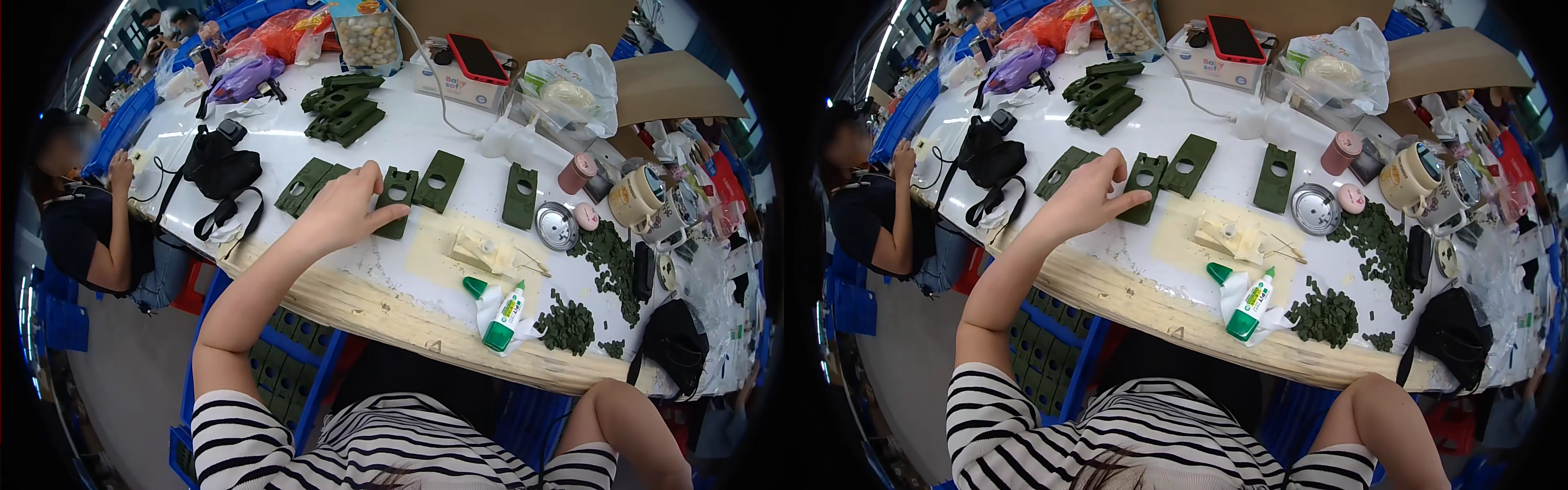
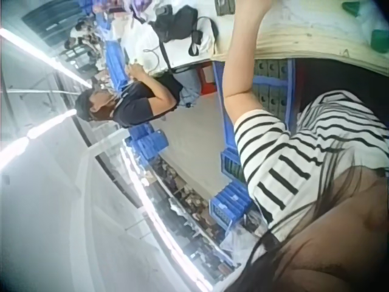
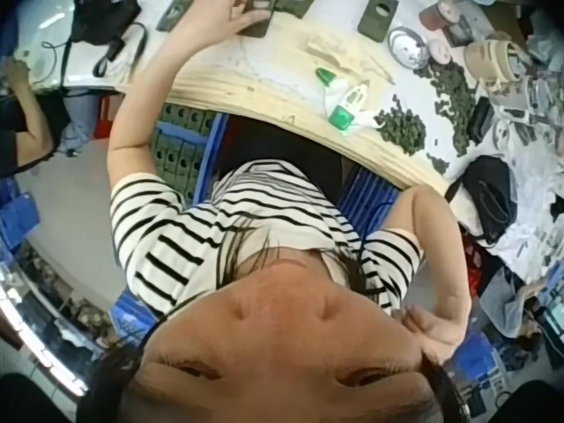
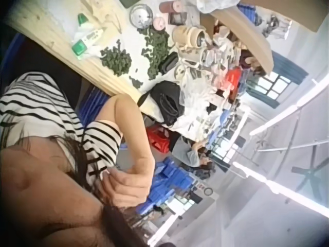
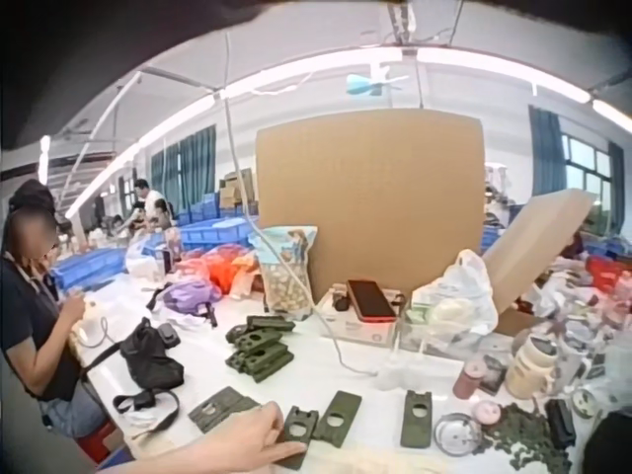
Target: The person applies glue to small plastic components and attaches them to the hull of toy tank models on a workbench.
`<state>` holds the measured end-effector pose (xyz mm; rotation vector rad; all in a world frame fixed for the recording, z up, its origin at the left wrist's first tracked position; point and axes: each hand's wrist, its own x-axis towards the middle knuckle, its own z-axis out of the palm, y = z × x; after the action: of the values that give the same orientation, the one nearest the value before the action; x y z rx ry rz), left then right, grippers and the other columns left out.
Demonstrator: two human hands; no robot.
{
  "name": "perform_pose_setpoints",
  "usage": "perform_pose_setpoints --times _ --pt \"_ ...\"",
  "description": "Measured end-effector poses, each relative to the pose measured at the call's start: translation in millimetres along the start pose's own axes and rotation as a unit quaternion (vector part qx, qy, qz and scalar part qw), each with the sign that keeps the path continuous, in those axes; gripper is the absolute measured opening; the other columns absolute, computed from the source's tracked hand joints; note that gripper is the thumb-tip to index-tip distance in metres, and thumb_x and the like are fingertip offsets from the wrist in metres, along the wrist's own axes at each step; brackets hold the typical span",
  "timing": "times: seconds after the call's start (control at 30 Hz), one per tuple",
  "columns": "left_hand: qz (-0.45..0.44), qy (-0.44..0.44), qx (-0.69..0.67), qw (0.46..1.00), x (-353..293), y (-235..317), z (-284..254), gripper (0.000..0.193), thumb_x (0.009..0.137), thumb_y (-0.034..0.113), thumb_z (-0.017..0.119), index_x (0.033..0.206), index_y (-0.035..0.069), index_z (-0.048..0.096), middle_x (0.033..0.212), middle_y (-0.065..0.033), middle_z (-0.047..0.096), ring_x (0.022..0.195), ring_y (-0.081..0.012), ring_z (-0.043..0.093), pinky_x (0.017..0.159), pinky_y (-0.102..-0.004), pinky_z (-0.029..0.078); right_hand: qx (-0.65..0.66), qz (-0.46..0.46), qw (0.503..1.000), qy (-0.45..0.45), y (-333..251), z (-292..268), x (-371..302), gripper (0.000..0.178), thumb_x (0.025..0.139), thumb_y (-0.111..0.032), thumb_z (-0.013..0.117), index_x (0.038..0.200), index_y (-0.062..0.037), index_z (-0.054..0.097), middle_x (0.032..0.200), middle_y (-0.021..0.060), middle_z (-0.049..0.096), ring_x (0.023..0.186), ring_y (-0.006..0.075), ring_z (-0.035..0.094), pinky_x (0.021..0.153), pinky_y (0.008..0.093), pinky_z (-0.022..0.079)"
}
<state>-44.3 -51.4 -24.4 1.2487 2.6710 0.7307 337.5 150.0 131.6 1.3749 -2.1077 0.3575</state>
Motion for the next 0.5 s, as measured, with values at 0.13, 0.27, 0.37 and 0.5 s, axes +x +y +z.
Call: perform_pose_setpoints --times 0.13,0.27,0.37,0.5 --pt "-0.005 -0.010 0.034 0.999 7 -2 11 0.049 0.073 0.035 0.077 0.087 0.001 0.043 0.081 -0.0143 0.053 0.066 -0.0255 0.054 0.062 -0.0360 0.045 0.069 0.209 0.904 -0.368 19 -5 40 0.032 0.076 -0.013 0.061 0.108 -0.0097 0.065 0.095 0.0106 0.063 0.084 0.0222 0.062 0.087 0.0314 0.050" --pt "-0.014 -0.033 0.024 0.999 10 3 3 0.041 0.071 0.020 0.076 0.089 0.003 0.043 0.082 -0.0139 0.053 0.064 -0.0246 0.053 0.061 -0.0363 0.044 0.075 0.139 0.919 -0.361 37 4 24 0.027 0.079 -0.021 0.062 0.105 -0.0132 0.064 0.084 0.0044 0.057 0.078 0.0178 0.057 0.077 0.0321 0.048" --pt "-0.047 0.008 0.024 0.999 -14 8 -12 0.038 0.071 0.014 0.073 0.088 0.003 0.041 0.083 -0.0130 0.053 0.068 -0.0270 0.053 0.064 -0.0357 0.044 0.168 0.200 0.916 -0.304 79 42 19 0.040 0.069 -0.027 0.072 0.104 -0.0092 0.064 0.083 0.0019 0.057 0.076 0.0161 0.058 0.064 0.0304 0.050" --pt "0.187 0.058 -0.004 0.981 -22 59 -28 0.033 0.066 0.000 0.067 0.087 0.004 0.041 0.102 -0.0137 0.059 0.086 -0.0310 0.051 0.073 -0.0366 0.044 0.018 0.371 0.927 -0.051 125 86 14 0.055 0.068 -0.021 0.075 0.114 -0.0022 0.053 0.101 0.0092 0.055 0.091 0.0269 0.054 0.082 0.0366 0.045"
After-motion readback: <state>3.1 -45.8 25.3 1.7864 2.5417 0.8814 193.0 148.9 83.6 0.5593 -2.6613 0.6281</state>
